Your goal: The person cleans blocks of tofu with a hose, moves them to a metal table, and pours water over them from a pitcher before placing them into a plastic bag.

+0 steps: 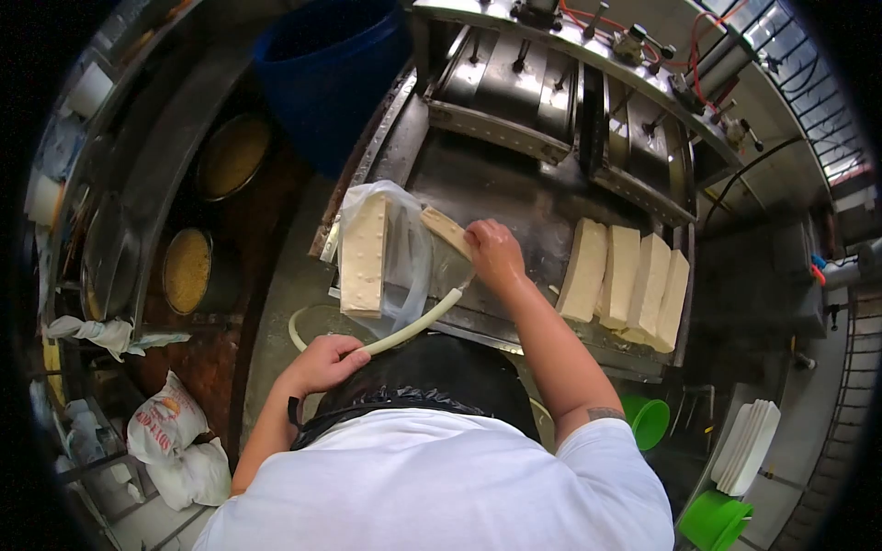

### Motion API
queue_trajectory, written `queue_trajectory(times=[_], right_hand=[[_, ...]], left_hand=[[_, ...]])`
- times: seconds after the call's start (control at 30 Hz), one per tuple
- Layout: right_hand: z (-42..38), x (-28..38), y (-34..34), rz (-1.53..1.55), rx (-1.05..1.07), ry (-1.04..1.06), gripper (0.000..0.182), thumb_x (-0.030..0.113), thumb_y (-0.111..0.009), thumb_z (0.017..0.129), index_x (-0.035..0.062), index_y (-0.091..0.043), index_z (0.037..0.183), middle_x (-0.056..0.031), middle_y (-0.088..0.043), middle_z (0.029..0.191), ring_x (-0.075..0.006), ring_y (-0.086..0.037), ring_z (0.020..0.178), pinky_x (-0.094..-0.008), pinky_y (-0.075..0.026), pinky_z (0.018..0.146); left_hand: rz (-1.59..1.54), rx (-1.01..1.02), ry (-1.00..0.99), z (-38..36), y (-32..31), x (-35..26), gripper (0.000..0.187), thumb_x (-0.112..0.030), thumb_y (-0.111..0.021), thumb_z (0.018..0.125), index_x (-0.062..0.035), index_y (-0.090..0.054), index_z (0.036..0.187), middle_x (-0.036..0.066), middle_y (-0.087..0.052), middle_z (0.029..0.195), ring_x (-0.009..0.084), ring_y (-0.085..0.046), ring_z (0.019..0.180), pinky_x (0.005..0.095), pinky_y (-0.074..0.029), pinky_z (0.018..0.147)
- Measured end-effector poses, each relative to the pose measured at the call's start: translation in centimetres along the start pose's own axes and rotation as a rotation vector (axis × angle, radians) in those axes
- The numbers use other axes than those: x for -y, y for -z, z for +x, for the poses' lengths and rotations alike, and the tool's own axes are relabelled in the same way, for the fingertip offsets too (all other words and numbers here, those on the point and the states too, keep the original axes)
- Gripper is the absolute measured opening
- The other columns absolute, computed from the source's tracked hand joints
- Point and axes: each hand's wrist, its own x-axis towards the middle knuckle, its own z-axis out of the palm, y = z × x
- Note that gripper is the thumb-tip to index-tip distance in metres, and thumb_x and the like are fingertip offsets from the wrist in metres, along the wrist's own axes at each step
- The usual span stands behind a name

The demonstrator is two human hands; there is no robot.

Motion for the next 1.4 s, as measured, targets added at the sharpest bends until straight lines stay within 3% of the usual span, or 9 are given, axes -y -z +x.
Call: queue_trajectory(times=[0.13,0.33,0.57,0.73,0.83,1.0,1.13,1.23,1.4], right_hand=[[0.7,-0.2,-1.4,-0.021,-0.051,-0.049,0.011,0.017,-0.067,0.101,0.0068,-0.069,0.103,-0.0181,-0.072,0.100,-0.0404,-0.068,0.102,-0.0523,-0.055,0.089],[2.3,0.6,-3.7,-0.154,-0.078,-0.045,0.017,0.022,-0.066,0.103,0.0051,-0.069,0.102,-0.0182,-0.071,0.107,-0.0410,-0.068,0.104,-0.0516,-0.056,0.090],[6.7,3.7,-4.6,-0.104,0.099,-0.026,0.022,0.027,-0.064,0.105,0.0094,-0.070,0.116,-0.0155,-0.071,0.116,-0.0394,-0.068,0.111,-0.0512,-0.056,0.095],[7.1,3.0,-5.2,0.029,0.011,-0.107,0.016,0.023,-0.065,0.101,0.0081,-0.070,0.104,-0.0165,-0.071,0.113,-0.0411,-0.068,0.108,-0.0523,-0.056,0.093],[6.7,4.6,-3.9,-0.021,0.088,0.011,0.014,0.021,-0.065,0.101,0.0083,-0.069,0.105,-0.0171,-0.071,0.113,-0.0419,-0.068,0.108,-0.0522,-0.056,0.094],[7.1,2.5,-5.6,0.000,0.009,0.033,0.015,0.020,-0.066,0.101,0.0062,-0.067,0.105,-0.0181,-0.070,0.108,-0.0418,-0.068,0.106,-0.0523,-0.056,0.092],[4.9,1.4,-4.0,-0.133,0.040,0.087,0.013,0.017,-0.063,0.101,0.0045,-0.066,0.103,-0.0181,-0.067,0.104,-0.0413,-0.067,0.104,-0.0516,-0.056,0.091],[1.6,-0.8,-1.6,-0.204,0.064,0.191,0.012,0.016,-0.062,0.102,0.0048,-0.064,0.102,-0.0174,-0.067,0.104,-0.0409,-0.066,0.101,-0.0509,-0.056,0.090],[-6.2,-3.9,3.6,-0.241,0.040,0.054,0.013,0.017,-0.062,0.104,0.0039,-0.063,0.103,-0.0185,-0.067,0.102,-0.0409,-0.065,0.100,-0.0511,-0.055,0.089]], left_hand=[[-0.019,-0.021,0.024,-0.6,0.1,-0.5,0.039,-0.040,-0.068,0.103,-0.0021,-0.076,0.100,0.019,-0.071,0.085,0.0323,-0.069,0.080,0.0429,-0.053,0.074],[-0.032,-0.034,0.037,-0.8,-0.3,0.0,0.037,-0.038,-0.069,0.103,-0.0016,-0.075,0.099,0.018,-0.070,0.084,0.0315,-0.067,0.077,0.0416,-0.053,0.072],[-0.056,-0.047,0.027,-1.0,0.4,-0.9,0.037,-0.037,-0.069,0.104,-0.0009,-0.076,0.100,0.016,-0.071,0.083,0.0281,-0.067,0.077,0.0407,-0.053,0.072],[-0.065,-0.055,0.037,-1.0,0.5,-0.9,0.036,-0.036,-0.069,0.104,-0.0004,-0.075,0.102,0.015,-0.071,0.084,0.0271,-0.067,0.078,0.0405,-0.052,0.073],[-0.079,-0.083,0.014,-0.9,0.3,-0.2,0.036,-0.035,-0.069,0.105,-0.0002,-0.075,0.101,0.014,-0.070,0.083,0.0249,-0.065,0.077,0.0401,-0.052,0.072],[-0.088,-0.103,0.072,-0.7,0.6,0.1,0.036,-0.035,-0.069,0.105,0.0002,-0.074,0.099,0.012,-0.067,0.080,0.0208,-0.061,0.074,0.0385,-0.050,0.070],[-0.099,-0.173,0.046,-0.2,0.6,0.5,0.037,-0.036,-0.070,0.105,0.0003,-0.074,0.099,0.012,-0.066,0.079,0.0209,-0.059,0.073,0.0388,-0.050,0.069],[-0.079,-0.175,0.056,0.3,0.4,0.8,0.030,-0.027,-0.069,0.107,0.0020,-0.074,0.101,0.009,-0.066,0.080,0.0165,-0.059,0.076,0.0360,-0.050,0.070],[-0.037,-0.139,0.065,0.8,0.3,0.6,0.032,-0.029,-0.070,0.105,0.0021,-0.074,0.100,0.009,-0.067,0.079,0.0185,-0.059,0.072,0.0369,-0.050,0.068]])
